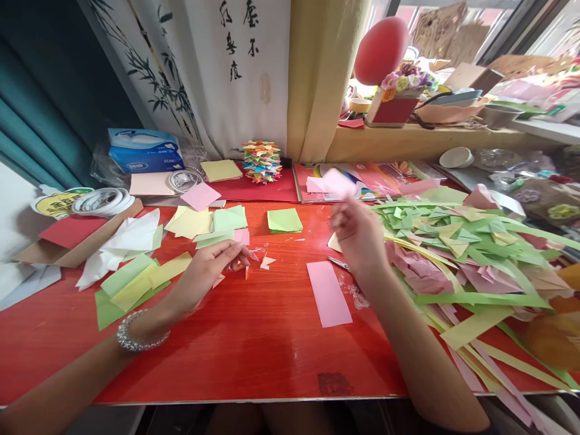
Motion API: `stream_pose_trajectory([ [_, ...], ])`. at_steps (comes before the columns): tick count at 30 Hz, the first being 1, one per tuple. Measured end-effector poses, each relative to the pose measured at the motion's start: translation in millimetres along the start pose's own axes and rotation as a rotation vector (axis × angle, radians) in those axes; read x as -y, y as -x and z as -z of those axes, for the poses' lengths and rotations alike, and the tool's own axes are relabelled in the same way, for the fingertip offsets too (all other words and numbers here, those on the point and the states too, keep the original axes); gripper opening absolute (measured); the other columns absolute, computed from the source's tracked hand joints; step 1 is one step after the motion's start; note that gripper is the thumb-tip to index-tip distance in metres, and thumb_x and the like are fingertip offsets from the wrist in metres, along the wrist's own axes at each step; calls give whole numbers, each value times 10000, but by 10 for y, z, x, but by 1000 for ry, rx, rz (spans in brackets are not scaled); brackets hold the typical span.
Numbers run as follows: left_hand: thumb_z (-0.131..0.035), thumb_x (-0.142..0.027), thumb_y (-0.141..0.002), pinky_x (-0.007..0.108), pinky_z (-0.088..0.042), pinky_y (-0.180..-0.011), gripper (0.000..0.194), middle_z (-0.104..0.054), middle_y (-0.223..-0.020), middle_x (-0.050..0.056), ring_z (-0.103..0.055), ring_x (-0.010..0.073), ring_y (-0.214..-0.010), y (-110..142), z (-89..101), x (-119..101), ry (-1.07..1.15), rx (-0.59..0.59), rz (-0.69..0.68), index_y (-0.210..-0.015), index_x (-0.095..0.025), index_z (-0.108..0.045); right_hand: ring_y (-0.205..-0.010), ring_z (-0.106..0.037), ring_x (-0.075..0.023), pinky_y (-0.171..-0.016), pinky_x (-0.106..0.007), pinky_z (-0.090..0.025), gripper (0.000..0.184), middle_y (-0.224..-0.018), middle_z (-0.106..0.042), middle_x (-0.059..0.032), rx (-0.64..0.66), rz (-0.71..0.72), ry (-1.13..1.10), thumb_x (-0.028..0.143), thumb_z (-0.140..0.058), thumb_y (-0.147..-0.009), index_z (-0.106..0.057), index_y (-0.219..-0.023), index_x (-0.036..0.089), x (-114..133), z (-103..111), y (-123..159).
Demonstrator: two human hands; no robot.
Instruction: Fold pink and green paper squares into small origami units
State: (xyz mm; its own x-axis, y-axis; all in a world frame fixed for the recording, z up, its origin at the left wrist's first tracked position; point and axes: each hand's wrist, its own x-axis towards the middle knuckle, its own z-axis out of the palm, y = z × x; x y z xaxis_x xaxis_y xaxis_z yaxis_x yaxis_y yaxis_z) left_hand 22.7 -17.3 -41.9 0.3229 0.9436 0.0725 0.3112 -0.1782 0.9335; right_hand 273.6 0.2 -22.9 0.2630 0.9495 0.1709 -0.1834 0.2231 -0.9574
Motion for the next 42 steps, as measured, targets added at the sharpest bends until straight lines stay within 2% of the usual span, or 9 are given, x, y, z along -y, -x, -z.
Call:
stream_pose_trajectory([
  [4, -355, -364, -933, 281, -476, -668, 338, -647, -767, 29, -571, 136, -684, 39, -44, 15, -175, 33, -94, -846, -161, -611, -860, -572, -112, -600, -199, -484, 306, -1092, -589, -34, -48, 4, -183, 495, -447, -836, -589, -895, 231, 25, 100, -137],
  [8, -380, -246, -930, 356, -445, -830, 269, -652, -867, 76, -573, 190, -856, 118, -290, 84, -613, 113, -565, -887, -118, -613, -588, -534, -86, -528, -204, -447, 210, -784, -612, -18, 151, -202, -53, 336, -636, -731, -624, -883, 191, -102, -80, -7],
  [12, -454, -367, -894, 381, -401, -924, 409, -576, -1162, 209, -518, 276, -1094, 193, -712, 151, -949, 231, -893, -1087, -20, -553, -499, -463, -71, -481, -205, -381, 185, -635, -560, 7, 148, -152, 136, 345, -623, -738, -626, -790, 168, -188, -126, 52],
  [20, -399, -263, -926, 325, -444, -657, 325, -631, -831, 125, -597, 223, -772, 167, -913, 53, -1101, 240, -990, -1080, -14, -541, -485, -441, -72, -473, -209, -354, 209, -612, -552, 8, 209, -144, 327, 360, -585, -758, -623, -797, 159, -200, -43, -6],
  [24, -356, -607, -838, 336, -444, -654, 613, -595, -807, 132, -573, 241, -782, 99, -1025, -8, -1023, 271, -924, -902, -44, -588, -470, -439, -71, -474, -213, -354, 218, -591, -553, 11, 265, -153, 394, 370, -580, -771, -617, -778, 156, -186, -95, 29],
  [27, -378, -559, -859, 324, -441, -609, 534, -586, -761, 126, -573, 233, -735, 102, -1105, -29, -1038, 289, -934, -791, -66, -572, -470, -434, -71, -475, -214, -353, 232, -598, -555, 9, 287, -158, 434, 383, -562, -782, -613, -789, 156, -179, -110, 41],
  [32, -427, -45, -841, 284, -387, -495, 145, -578, -711, 81, -549, 185, -619, 168, -979, -46, -1098, 326, -1005, -850, -54, -571, -470, -449, -75, -485, -217, -369, 223, -597, -571, 6, 339, -194, 522, 375, -540, -791, -601, -777, 161, -164, -141, 70],
  [37, -414, -569, -838, 343, -452, -567, 518, -566, -760, 95, -542, 233, -700, 260, -835, 3, -1040, 269, -849, -788, -86, -596, -448, -481, -79, -446, -212, -350, 183, -593, -605, -6, 411, -282, 650, 316, -547, -779, -607, -702, 161, -178, -179, 100],
  [42, -477, -314, -869, 311, -434, -472, 268, -541, -669, 50, -538, 197, -604, 359, -808, 45, -1022, 247, -929, -687, -130, -548, -462, -501, -81, -455, -204, -377, 176, -605, -601, 8, 455, -329, 679, 331, -536, -795, -604, -738, 178, -265, -185, 98],
])
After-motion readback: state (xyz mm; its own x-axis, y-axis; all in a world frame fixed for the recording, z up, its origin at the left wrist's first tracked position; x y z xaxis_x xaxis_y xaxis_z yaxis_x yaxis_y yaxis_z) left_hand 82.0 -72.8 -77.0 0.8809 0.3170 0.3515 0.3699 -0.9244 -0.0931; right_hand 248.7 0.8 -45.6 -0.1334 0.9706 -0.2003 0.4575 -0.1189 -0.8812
